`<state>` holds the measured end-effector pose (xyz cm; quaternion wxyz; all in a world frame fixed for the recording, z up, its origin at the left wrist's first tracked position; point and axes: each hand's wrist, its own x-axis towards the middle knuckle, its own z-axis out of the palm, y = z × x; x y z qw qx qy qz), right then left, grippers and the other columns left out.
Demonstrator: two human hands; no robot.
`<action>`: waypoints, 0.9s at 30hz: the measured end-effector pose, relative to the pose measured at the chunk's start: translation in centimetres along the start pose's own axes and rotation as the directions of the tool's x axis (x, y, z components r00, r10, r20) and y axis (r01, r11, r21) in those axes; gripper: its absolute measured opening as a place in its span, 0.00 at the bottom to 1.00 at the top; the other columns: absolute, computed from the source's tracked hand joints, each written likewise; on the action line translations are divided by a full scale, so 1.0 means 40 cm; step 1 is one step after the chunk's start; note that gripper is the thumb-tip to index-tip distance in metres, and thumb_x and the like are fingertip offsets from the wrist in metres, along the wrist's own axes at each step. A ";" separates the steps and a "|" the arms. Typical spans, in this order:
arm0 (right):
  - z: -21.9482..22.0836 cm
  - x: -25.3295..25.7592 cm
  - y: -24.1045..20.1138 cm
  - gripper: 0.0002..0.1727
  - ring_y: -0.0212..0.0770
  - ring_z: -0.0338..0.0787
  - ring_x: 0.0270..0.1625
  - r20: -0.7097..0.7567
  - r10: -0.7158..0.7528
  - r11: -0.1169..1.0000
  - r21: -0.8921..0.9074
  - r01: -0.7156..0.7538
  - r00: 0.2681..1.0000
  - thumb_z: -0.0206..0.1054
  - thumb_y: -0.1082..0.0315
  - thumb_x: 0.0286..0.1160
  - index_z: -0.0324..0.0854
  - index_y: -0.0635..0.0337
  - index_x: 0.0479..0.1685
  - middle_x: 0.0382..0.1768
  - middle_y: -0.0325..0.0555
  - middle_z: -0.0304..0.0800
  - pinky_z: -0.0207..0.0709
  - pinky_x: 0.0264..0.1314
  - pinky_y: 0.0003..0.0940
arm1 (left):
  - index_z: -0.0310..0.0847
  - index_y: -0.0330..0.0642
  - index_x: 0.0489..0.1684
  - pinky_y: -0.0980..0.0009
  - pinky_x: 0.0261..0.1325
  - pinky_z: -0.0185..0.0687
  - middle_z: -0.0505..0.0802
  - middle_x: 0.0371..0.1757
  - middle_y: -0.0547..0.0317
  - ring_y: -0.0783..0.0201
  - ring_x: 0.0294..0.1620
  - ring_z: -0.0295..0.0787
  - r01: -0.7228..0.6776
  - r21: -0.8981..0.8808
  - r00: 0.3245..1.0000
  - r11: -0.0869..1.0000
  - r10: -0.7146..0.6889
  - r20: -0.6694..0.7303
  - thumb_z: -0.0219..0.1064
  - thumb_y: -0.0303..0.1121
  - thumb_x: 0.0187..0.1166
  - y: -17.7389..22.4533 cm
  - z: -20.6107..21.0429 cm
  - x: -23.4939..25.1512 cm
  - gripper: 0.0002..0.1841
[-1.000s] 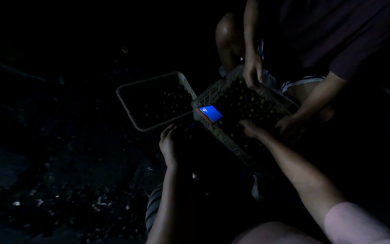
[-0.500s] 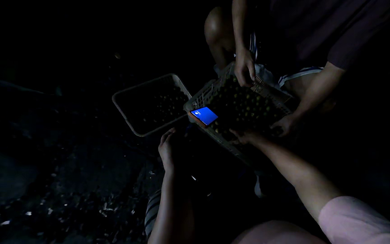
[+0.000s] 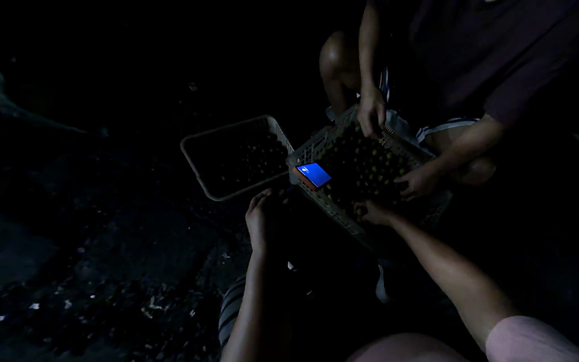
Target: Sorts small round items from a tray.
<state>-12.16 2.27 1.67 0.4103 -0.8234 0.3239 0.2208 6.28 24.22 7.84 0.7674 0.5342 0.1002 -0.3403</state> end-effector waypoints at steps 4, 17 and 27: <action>-0.022 -0.078 0.015 0.19 0.45 0.87 0.44 -0.210 0.150 0.802 0.597 0.005 0.966 0.68 0.72 0.78 0.79 0.60 0.68 0.55 0.56 0.85 0.85 0.45 0.40 | 0.73 0.46 0.59 0.72 0.36 0.86 0.90 0.43 0.60 0.69 0.34 0.88 0.017 -0.029 0.998 0.999 -0.016 0.061 0.54 0.35 0.90 0.003 -0.005 -0.018 0.09; 0.013 -0.198 -0.111 0.27 0.57 0.95 0.50 -0.311 0.207 -0.408 0.834 0.371 0.928 0.47 0.46 0.90 0.74 0.57 0.71 0.58 0.62 0.89 0.93 0.42 0.48 | 0.75 0.34 0.59 0.68 0.45 0.89 0.91 0.44 0.53 0.64 0.40 0.91 -0.007 0.101 0.966 0.995 -0.020 0.257 0.54 0.27 0.90 -0.041 0.025 -0.123 0.10; 0.109 -0.234 -0.155 0.33 0.67 0.85 0.71 -0.368 -0.258 -0.467 0.857 0.218 0.894 0.44 0.44 0.89 0.76 0.59 0.77 0.70 0.67 0.83 0.84 0.67 0.59 | 0.75 0.30 0.61 0.70 0.42 0.90 0.89 0.42 0.53 0.65 0.37 0.89 -0.241 0.103 0.949 0.965 0.212 0.233 0.64 0.23 0.82 -0.145 0.053 -0.251 0.13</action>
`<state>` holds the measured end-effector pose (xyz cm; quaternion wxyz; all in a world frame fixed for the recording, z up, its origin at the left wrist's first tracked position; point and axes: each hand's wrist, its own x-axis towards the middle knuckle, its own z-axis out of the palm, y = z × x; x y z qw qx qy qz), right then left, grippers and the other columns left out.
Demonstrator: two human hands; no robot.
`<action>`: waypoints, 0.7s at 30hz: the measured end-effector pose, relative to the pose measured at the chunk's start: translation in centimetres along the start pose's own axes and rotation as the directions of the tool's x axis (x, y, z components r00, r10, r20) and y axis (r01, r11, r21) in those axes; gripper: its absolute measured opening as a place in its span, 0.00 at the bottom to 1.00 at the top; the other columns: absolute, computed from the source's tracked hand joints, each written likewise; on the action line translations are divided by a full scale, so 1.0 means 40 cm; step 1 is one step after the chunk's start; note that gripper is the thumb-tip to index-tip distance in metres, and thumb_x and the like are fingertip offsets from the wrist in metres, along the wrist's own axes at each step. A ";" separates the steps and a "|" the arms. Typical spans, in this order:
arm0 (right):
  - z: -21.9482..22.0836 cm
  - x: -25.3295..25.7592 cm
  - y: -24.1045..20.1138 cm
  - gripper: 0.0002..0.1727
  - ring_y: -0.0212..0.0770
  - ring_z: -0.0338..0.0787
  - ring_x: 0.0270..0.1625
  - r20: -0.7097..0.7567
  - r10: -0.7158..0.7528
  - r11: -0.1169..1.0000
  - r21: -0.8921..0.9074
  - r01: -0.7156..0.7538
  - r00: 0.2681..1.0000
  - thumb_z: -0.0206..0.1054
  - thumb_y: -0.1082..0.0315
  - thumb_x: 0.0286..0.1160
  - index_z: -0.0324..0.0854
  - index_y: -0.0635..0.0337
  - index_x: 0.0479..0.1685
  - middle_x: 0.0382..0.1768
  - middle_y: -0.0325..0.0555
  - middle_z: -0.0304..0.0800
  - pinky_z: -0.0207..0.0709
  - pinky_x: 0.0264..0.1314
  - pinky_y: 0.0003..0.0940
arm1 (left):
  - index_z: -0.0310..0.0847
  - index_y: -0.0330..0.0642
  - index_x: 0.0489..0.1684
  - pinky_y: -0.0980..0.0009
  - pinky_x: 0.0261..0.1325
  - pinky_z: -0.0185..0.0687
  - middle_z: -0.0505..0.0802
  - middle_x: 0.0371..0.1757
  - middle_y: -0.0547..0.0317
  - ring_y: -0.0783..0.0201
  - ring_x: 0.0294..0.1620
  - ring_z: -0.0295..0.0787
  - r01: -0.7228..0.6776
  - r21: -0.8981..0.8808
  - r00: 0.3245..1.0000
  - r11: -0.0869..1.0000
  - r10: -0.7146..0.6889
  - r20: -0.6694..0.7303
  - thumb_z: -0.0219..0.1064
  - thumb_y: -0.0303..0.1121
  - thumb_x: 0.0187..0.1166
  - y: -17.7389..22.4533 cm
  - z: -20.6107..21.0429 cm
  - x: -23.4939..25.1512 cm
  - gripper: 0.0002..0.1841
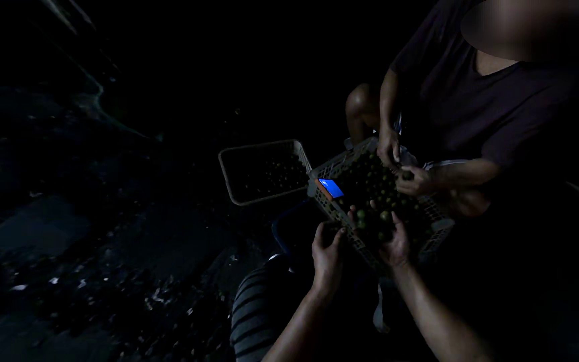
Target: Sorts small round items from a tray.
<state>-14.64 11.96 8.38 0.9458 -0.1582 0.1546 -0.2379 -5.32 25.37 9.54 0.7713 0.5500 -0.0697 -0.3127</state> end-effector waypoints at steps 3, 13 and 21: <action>0.036 -0.017 0.017 0.29 0.48 0.95 0.52 -0.208 -0.010 0.963 -0.266 -0.047 0.978 0.40 0.49 0.92 0.81 0.56 0.69 0.54 0.53 0.93 0.92 0.49 0.44 | 0.75 0.31 0.62 0.72 0.45 0.89 0.89 0.41 0.55 0.68 0.39 0.89 -0.060 0.020 0.998 0.998 0.060 0.011 0.71 0.24 0.77 -0.024 0.001 -0.010 0.18; 0.039 -0.003 0.048 0.29 0.46 0.95 0.47 -0.376 -0.039 0.934 -0.344 -0.101 0.926 0.38 0.50 0.94 0.80 0.61 0.65 0.50 0.53 0.93 0.91 0.46 0.42 | 0.83 0.35 0.58 0.68 0.53 0.89 0.93 0.48 0.54 0.67 0.47 0.91 0.043 0.310 0.992 0.950 -0.076 0.097 0.76 0.33 0.73 -0.040 -0.019 0.025 0.18; 0.019 -0.010 0.013 0.32 0.61 0.95 0.54 -0.216 0.052 0.993 -0.090 -0.073 0.975 0.41 0.42 0.92 0.79 0.59 0.67 0.59 0.64 0.90 0.93 0.42 0.50 | 0.79 0.40 0.44 0.72 0.31 0.84 0.88 0.31 0.56 0.66 0.28 0.86 0.244 -0.323 0.970 0.914 -0.232 0.078 0.47 0.40 0.93 -0.010 -0.063 0.078 0.17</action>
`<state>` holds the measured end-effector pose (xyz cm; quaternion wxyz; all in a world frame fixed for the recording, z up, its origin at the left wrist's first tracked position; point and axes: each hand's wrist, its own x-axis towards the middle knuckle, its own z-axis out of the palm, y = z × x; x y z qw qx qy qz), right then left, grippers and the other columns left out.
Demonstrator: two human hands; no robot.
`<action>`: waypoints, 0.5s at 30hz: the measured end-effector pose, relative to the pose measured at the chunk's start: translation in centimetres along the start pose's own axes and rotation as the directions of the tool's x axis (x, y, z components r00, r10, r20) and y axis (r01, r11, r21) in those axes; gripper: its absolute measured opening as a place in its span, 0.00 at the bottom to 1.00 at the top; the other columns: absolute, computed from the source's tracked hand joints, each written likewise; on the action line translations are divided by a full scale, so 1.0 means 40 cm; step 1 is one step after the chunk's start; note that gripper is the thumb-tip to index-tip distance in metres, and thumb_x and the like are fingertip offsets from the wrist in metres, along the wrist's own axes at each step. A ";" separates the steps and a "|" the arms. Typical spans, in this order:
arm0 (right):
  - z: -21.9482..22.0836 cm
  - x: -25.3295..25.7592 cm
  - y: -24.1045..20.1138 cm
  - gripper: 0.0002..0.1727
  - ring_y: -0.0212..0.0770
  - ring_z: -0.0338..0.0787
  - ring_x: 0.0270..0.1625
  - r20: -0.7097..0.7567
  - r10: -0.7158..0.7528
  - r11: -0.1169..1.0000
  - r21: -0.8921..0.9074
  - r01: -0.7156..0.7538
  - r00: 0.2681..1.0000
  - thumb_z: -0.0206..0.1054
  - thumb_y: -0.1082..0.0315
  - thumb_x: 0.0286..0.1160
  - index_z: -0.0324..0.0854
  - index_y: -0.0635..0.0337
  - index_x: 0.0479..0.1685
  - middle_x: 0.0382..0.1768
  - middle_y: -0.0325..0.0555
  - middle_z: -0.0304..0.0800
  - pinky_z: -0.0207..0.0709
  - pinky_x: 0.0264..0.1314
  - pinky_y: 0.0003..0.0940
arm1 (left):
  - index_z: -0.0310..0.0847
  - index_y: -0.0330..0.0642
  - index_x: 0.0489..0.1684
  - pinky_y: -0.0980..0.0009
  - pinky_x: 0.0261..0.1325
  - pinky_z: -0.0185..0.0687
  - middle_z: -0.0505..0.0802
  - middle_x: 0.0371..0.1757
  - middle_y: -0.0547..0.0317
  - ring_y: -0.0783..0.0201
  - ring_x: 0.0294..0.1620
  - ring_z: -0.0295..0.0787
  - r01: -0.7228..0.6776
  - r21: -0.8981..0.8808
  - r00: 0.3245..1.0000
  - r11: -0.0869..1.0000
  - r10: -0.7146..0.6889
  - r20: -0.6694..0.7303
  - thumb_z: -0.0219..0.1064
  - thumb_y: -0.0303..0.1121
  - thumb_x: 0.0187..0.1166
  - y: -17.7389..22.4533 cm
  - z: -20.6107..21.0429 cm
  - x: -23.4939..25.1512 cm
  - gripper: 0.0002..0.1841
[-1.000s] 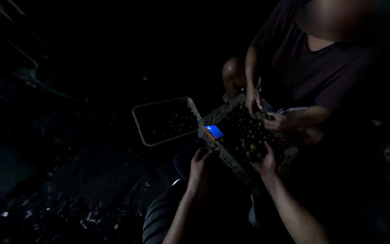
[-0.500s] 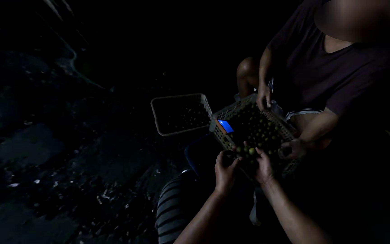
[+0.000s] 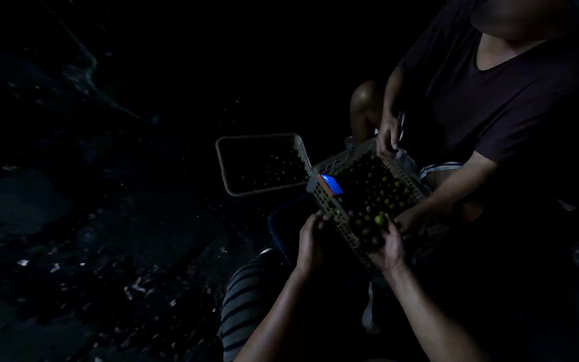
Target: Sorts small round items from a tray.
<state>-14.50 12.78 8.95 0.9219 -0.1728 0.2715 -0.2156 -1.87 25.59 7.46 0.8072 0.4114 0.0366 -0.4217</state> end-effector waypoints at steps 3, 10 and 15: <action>-0.014 0.006 0.000 0.33 0.65 0.90 0.63 0.082 0.014 0.993 0.114 -0.023 0.997 0.43 0.41 0.90 0.78 0.58 0.72 0.65 0.65 0.86 0.90 0.55 0.58 | 0.83 0.35 0.41 0.74 0.37 0.85 0.89 0.30 0.59 0.70 0.29 0.86 -0.018 0.246 0.998 0.969 0.032 -0.054 0.58 0.34 0.91 -0.003 0.015 0.006 0.13; -0.009 0.007 -0.001 0.40 0.63 0.88 0.69 0.044 -0.074 0.994 0.089 0.070 0.996 0.42 0.33 0.87 0.73 0.55 0.80 0.70 0.63 0.84 0.87 0.65 0.55 | 0.83 0.32 0.47 0.74 0.46 0.86 0.90 0.40 0.56 0.71 0.39 0.88 -0.139 0.479 0.989 0.867 0.147 0.019 0.67 0.22 0.80 -0.028 0.036 -0.005 0.04; -0.018 0.022 0.012 0.34 0.61 0.88 0.69 0.013 -0.164 0.986 -0.028 0.164 0.986 0.43 0.40 0.90 0.71 0.57 0.79 0.68 0.62 0.86 0.84 0.70 0.55 | 0.86 0.38 0.52 0.72 0.52 0.88 0.94 0.42 0.61 0.73 0.43 0.91 -0.279 0.647 0.960 0.710 0.197 0.199 0.74 0.33 0.77 -0.063 0.036 -0.026 0.12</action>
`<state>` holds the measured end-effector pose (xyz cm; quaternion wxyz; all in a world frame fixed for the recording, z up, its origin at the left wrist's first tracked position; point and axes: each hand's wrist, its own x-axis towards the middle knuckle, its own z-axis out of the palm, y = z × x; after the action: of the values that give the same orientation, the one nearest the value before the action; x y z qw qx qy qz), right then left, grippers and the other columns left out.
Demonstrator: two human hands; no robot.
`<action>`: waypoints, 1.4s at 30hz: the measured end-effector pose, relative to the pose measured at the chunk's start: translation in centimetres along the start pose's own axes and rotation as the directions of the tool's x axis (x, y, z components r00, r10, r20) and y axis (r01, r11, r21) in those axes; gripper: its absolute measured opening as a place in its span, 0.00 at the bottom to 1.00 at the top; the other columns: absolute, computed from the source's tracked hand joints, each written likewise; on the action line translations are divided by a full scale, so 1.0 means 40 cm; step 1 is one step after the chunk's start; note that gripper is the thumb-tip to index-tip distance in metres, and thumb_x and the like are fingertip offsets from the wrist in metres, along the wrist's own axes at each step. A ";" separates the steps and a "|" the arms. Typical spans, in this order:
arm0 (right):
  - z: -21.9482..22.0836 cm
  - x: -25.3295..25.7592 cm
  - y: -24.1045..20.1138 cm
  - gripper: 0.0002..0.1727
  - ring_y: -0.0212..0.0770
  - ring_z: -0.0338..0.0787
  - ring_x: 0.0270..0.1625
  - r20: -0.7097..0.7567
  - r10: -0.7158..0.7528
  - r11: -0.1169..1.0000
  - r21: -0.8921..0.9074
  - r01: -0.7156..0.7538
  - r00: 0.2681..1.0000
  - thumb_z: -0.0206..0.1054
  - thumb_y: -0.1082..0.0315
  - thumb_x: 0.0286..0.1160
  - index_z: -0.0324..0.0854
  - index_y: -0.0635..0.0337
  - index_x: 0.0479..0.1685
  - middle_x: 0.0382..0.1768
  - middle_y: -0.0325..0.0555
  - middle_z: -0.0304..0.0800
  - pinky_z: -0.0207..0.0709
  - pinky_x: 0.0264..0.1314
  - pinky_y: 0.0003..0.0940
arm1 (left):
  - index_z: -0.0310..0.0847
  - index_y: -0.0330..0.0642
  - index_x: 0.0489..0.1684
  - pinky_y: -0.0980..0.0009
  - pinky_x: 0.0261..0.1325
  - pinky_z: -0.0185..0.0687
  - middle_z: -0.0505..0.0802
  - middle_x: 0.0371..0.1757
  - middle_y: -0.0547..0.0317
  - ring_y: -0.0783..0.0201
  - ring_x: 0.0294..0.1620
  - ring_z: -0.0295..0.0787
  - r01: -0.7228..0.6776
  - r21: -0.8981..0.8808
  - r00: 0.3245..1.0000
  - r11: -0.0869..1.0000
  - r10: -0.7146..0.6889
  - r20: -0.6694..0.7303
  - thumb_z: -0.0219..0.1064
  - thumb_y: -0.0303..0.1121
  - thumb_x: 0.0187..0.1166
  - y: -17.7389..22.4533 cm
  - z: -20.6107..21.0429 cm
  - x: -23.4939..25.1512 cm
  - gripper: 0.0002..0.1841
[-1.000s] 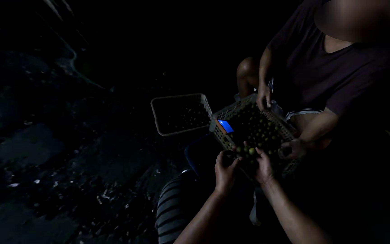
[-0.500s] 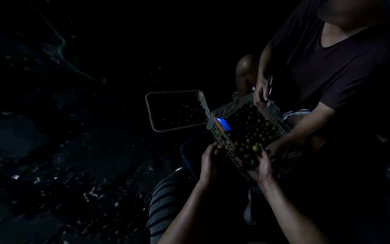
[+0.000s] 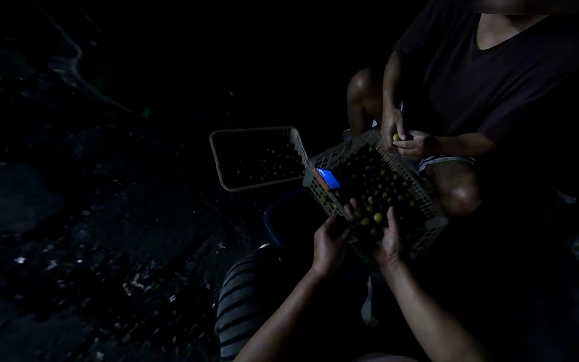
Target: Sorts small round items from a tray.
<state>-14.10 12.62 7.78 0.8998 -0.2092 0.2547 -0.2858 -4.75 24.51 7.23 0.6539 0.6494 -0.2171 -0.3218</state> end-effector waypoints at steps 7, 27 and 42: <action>-0.021 -0.002 0.018 0.22 0.49 0.93 0.61 0.078 0.051 0.986 -0.160 -0.038 0.996 0.48 0.56 0.91 0.77 0.52 0.74 0.61 0.53 0.91 0.87 0.64 0.45 | 0.82 0.37 0.58 0.69 0.48 0.87 0.92 0.42 0.56 0.69 0.40 0.90 0.043 0.084 0.998 0.996 -0.038 -0.055 0.74 0.41 0.78 0.000 0.010 -0.007 0.19; 0.001 0.000 0.030 0.19 0.40 0.93 0.40 -0.272 0.087 0.898 -0.396 -0.193 0.959 0.50 0.57 0.93 0.79 0.61 0.62 0.43 0.48 0.92 0.89 0.42 0.36 | 0.87 0.43 0.51 0.65 0.45 0.87 0.92 0.35 0.60 0.68 0.34 0.89 -0.002 0.230 0.999 0.973 0.010 -0.034 0.73 0.40 0.79 0.005 -0.002 0.017 0.12; 0.052 -0.029 -0.036 0.20 0.37 0.90 0.58 0.359 -0.049 0.056 -0.931 0.362 0.932 0.74 0.73 0.69 0.87 0.65 0.62 0.56 0.52 0.92 0.84 0.64 0.33 | 0.83 0.41 0.52 0.77 0.21 0.71 0.88 0.31 0.58 0.72 0.20 0.76 0.417 -0.379 0.890 0.826 -0.287 0.355 0.60 0.37 0.88 0.011 -0.034 0.033 0.11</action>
<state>-14.32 12.75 10.56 0.4934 -0.8245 0.2401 -0.1382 -2.81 24.51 7.40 0.6752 0.4586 -0.1040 -0.5683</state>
